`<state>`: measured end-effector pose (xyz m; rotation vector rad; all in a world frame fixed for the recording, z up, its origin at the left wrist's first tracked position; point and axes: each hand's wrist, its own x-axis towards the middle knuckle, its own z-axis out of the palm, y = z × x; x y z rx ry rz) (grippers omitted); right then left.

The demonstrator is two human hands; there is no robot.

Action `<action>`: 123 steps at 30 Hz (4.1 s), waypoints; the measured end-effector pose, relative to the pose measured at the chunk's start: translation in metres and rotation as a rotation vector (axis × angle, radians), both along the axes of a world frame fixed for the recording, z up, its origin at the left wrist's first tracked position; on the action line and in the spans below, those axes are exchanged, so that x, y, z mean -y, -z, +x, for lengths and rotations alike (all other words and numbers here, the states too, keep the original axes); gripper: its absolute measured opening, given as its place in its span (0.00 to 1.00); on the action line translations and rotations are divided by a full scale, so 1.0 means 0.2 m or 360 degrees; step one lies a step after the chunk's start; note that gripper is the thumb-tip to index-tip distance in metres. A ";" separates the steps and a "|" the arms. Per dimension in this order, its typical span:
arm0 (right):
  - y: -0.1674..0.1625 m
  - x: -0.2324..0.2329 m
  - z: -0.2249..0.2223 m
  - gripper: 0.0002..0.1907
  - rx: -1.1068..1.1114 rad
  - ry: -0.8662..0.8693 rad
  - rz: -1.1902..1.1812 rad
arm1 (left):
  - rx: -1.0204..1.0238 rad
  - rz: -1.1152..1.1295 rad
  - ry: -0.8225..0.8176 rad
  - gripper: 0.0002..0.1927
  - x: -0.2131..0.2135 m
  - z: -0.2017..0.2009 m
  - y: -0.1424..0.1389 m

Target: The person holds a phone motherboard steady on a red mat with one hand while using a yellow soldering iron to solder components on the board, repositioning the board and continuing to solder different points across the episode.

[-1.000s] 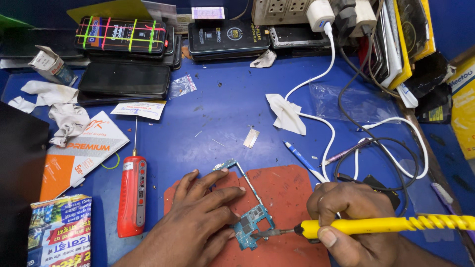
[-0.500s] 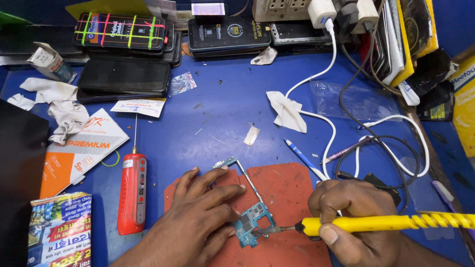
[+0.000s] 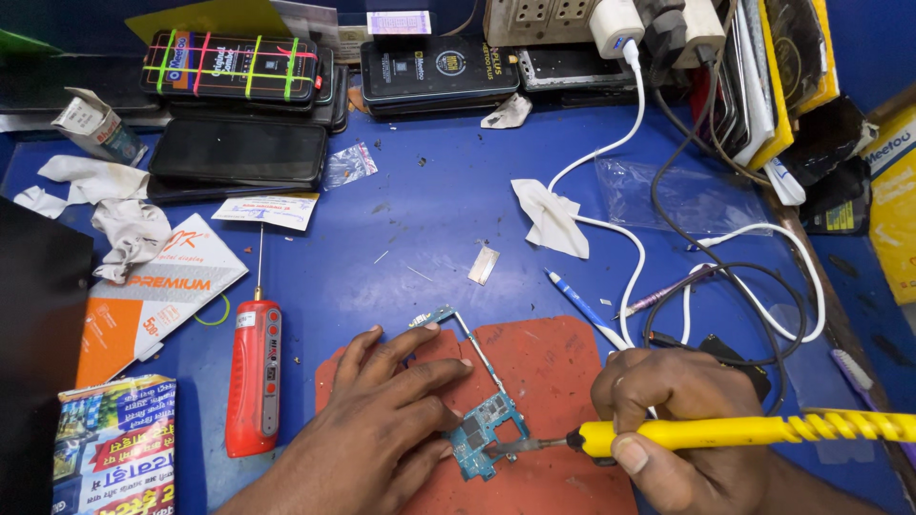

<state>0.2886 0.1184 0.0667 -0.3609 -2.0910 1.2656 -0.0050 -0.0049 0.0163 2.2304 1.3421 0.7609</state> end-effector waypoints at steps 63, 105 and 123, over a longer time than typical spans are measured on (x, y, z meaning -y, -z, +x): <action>0.02 -0.01 0.01 0.07 -0.0007 -0.0036 0.0001 | -0.0015 0.0074 -0.0027 0.08 0.00 0.00 0.01; -0.02 -0.01 -0.01 0.06 0.0041 -0.0039 -0.0021 | 0.0004 0.0054 -0.0021 0.09 0.00 0.00 0.03; -0.02 0.00 0.00 0.07 0.0050 -0.0043 -0.0041 | 0.0004 0.0061 -0.0019 0.09 0.00 0.00 0.02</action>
